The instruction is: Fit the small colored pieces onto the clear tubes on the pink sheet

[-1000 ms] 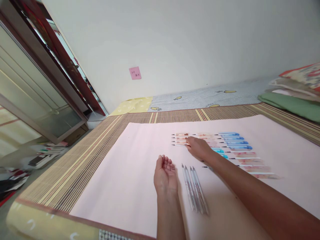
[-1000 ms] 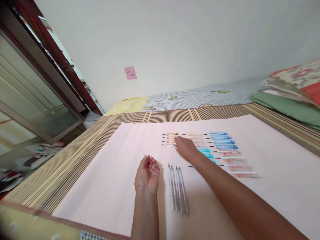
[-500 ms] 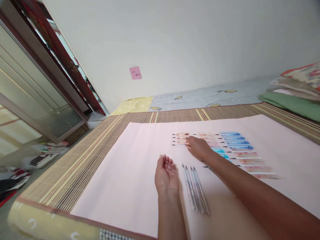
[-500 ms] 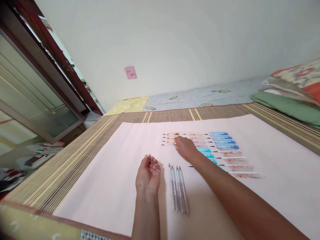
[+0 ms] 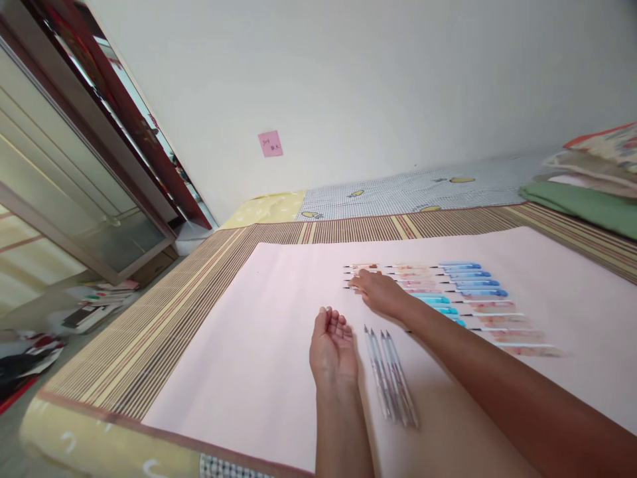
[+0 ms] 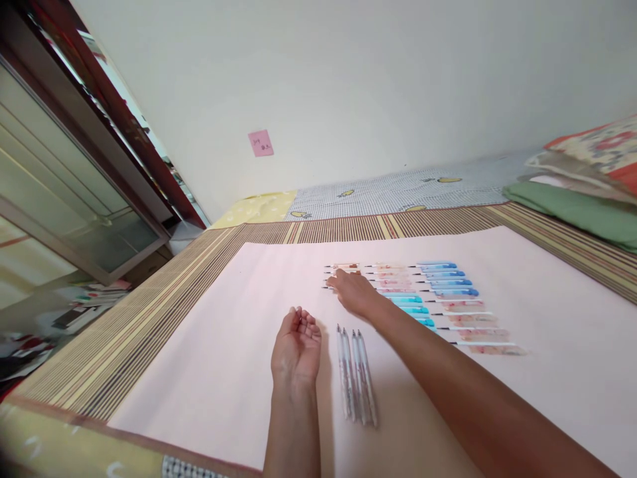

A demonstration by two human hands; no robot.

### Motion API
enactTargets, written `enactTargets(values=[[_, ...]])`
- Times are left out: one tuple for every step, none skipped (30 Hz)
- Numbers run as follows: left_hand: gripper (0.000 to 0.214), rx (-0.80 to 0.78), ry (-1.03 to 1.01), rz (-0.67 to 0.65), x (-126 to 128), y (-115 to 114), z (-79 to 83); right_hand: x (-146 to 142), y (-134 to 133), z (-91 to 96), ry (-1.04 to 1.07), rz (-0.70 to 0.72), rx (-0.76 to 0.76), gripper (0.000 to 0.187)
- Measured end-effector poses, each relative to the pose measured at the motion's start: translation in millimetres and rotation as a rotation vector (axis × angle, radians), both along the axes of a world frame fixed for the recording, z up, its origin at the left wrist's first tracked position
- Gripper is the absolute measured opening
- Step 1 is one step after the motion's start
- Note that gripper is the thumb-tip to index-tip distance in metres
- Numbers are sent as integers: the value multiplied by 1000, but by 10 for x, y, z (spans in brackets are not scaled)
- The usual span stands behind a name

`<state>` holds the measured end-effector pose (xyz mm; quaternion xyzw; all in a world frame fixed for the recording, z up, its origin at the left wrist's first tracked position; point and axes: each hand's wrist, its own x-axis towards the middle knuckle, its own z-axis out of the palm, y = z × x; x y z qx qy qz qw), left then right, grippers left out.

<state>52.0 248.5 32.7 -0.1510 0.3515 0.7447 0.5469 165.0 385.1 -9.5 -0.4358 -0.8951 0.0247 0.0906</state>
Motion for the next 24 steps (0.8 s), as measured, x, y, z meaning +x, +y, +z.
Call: enactTargets(values=[[14, 5, 0, 0, -1, 0, 0, -7, 15, -13, -7, 6, -1, 40], [14, 8, 0, -1, -2, 0, 1, -11, 26, -24, -11, 10, -4, 39], [14, 10, -1, 0, -2, 0, 3, -11, 32, -30, -12, 11, -6, 39], [14, 9, -2, 0, -2, -1, 6, -8, 33, -32, -11, 12, -7, 40], [15, 7, -3, 0, -2, -3, 10, -2, 30, -29, -7, 10, -6, 40], [15, 4, -4, 0, -1, -5, 12, 6, 24, -22, -1, 6, -3, 40], [15, 0, -5, 1, -1, -8, 14, 15, 15, -12, 7, -2, 0, 40], [15, -1, -7, 0, 0, -10, 16, 25, 4, 1, 16, -15, 0, 38], [15, 0, -8, 0, 1, -11, 16, 35, -6, 14, 24, -31, -1, 38], [15, 2, -10, -1, 2, -12, 15, 43, -15, 28, 31, -46, -4, 37], [15, 3, -11, -2, 3, -11, 14, 51, -22, 41, 34, -57, -9, 37], [15, 4, -12, -3, 4, -10, 13, 57, -26, 52, 35, -60, -17, 38], [16, 4, -12, -6, 5, -8, 12, 64, -26, 61, 41, -57, -24, 38], [16, 2, -12, -6, 4, -6, 10, 73, -21, 69, 59, -52, -33, 38], [16, 0, -13, -6, 3, -4, 7, 85, -13, 76, 98, -50, -41, 37], [16, -1, -13, -6, 1, -3, 4, 103, 0, 83, 160, -55, -48, 37], [16, 1, -11, -7, -1, -1, -1, 126, 13, 92, 238, -80, -55, 36], [16, 6, -6, -10, -3, 0, -6, 156, 24, 101, 324, -125, -64, 34], [16, 13, 3, -16, -4, 2, -11, 192, 29, 113, 404, -182, -78, 29], [16, 23, 17, -28, -2, 5, -16, 233, 22, 129, 474, -235, -97, 23], [15, 35, 36, -44, 4, 8, -21, 277, -2, 149, 532, -273, -122, 18], [13, 46, 56, -67, 13, 12, -25, 321, -47, 174, 584, -284, -157, 18], [12, 58, 73, -95, 25, 16, -27, 363, -116, 206, 635, -269, -202, 23], [11, 71, 88, -127, 39, 20, -29, 400, -208, 244, 681, -228, -250, 28]])
